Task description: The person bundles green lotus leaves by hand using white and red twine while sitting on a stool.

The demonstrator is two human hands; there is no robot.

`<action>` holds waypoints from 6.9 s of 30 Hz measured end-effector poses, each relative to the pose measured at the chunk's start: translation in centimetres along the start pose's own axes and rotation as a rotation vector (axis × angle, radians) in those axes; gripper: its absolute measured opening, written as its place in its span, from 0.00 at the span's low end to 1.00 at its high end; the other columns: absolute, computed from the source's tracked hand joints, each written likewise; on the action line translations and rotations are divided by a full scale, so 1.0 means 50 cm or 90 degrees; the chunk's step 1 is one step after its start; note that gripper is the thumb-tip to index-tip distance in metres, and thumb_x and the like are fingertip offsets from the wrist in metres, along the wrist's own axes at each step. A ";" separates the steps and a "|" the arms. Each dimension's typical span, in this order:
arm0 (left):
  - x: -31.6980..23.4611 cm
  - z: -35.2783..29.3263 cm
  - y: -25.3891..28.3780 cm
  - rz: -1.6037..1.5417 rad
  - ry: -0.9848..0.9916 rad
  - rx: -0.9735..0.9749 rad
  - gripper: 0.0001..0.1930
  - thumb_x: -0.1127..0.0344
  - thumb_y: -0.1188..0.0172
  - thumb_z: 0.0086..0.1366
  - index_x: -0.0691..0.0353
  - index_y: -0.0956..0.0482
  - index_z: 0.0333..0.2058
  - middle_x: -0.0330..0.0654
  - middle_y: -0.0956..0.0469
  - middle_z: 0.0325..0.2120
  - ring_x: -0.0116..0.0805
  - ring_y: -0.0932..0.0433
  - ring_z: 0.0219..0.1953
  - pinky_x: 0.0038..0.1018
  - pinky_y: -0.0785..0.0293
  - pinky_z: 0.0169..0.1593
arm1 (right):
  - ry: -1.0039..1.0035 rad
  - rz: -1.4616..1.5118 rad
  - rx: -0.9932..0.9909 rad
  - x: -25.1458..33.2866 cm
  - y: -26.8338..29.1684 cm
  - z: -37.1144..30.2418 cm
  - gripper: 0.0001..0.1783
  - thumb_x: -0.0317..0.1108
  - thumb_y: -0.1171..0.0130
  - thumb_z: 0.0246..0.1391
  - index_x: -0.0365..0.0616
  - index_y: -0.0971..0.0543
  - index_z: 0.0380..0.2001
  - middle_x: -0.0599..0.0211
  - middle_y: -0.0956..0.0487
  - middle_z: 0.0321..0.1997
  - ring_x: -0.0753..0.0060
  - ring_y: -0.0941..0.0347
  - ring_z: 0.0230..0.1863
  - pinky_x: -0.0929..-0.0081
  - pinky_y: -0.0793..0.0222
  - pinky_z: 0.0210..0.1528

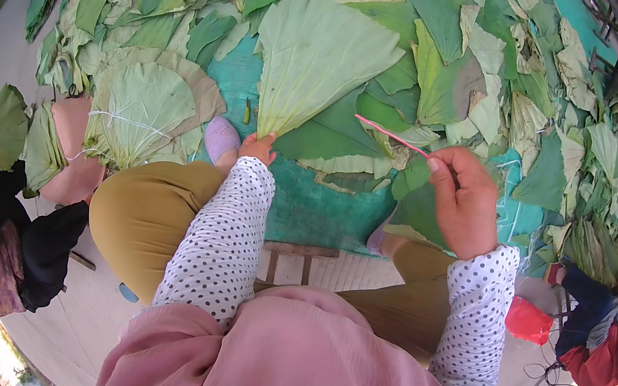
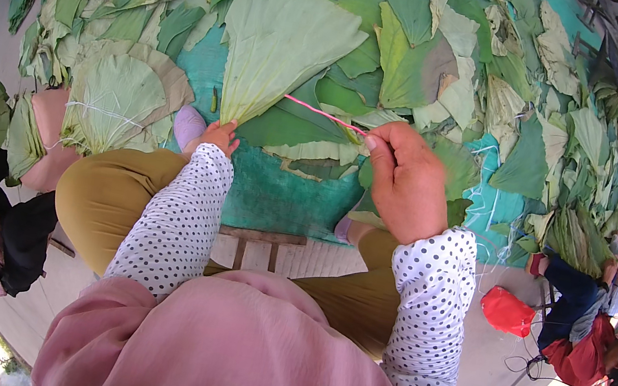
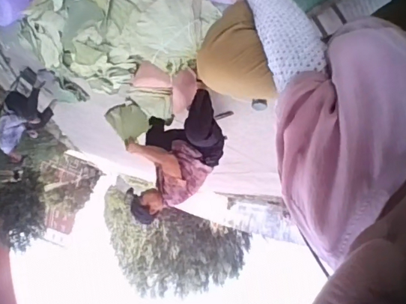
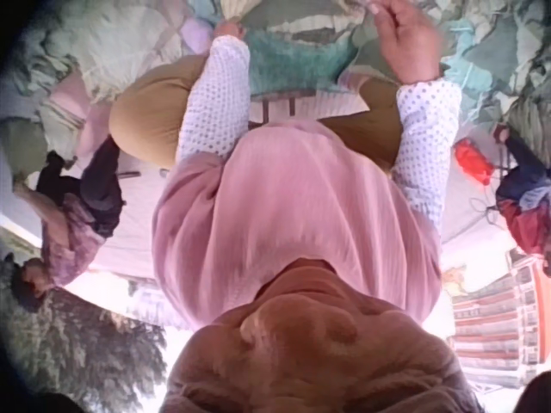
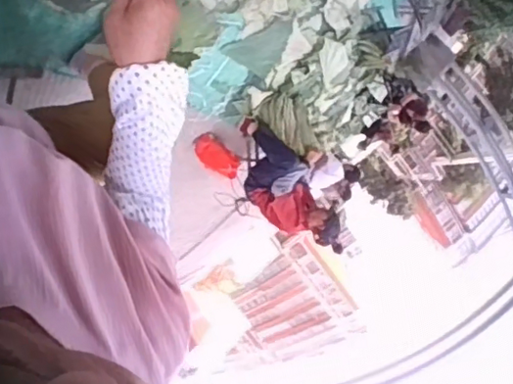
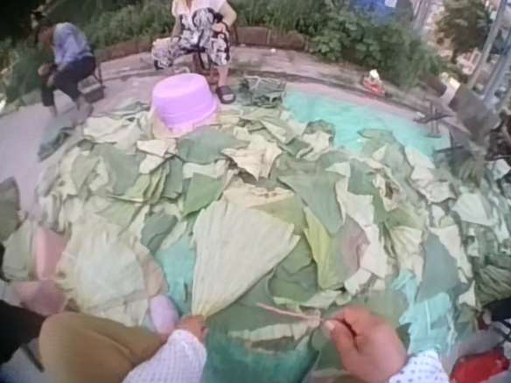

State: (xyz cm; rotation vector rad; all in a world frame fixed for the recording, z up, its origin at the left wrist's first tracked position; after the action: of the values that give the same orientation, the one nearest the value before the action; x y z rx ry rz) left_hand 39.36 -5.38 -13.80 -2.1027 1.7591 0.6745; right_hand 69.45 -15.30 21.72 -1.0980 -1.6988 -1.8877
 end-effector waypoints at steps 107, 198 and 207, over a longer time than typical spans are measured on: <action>-0.279 -0.689 -0.269 -0.049 -0.379 0.516 0.07 0.68 0.45 0.68 0.64 0.27 0.41 0.48 0.21 0.38 0.38 0.19 0.40 0.29 0.21 0.41 | 0.039 0.098 0.065 -0.067 0.143 -0.034 0.16 0.32 0.44 0.58 0.41 0.25 0.49 0.55 0.24 0.50 0.59 0.27 0.53 0.70 0.31 0.54; -0.248 -0.630 -0.318 0.108 -0.337 0.507 0.08 0.65 0.48 0.69 0.63 0.25 0.40 0.39 0.22 0.35 0.27 0.22 0.34 0.25 0.24 0.37 | 0.245 0.003 -0.026 0.029 0.045 -0.002 0.18 0.35 0.40 0.53 0.44 0.29 0.46 0.59 0.28 0.49 0.52 0.26 0.44 0.60 0.29 0.44; -0.282 -0.644 -0.344 0.035 -0.356 0.574 0.10 0.64 0.47 0.69 0.65 0.26 0.42 0.47 0.21 0.38 0.37 0.19 0.40 0.29 0.22 0.41 | 0.056 -0.121 -0.013 -0.183 0.124 -0.035 0.12 0.27 0.42 0.51 0.39 0.28 0.41 0.51 0.26 0.42 0.51 0.26 0.45 0.62 0.30 0.47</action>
State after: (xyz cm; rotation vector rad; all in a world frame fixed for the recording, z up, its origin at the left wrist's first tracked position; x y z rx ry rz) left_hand 59.23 -7.20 19.85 -1.1237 1.4058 0.3211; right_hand 79.15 -20.25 19.06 -0.8737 -1.7912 -2.0397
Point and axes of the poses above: each hand's wrist, its own z-axis towards the middle knuckle, its own y-axis out of the back of the hand, x = y × z, the point moved 5 cm from there along z, towards the middle knuckle
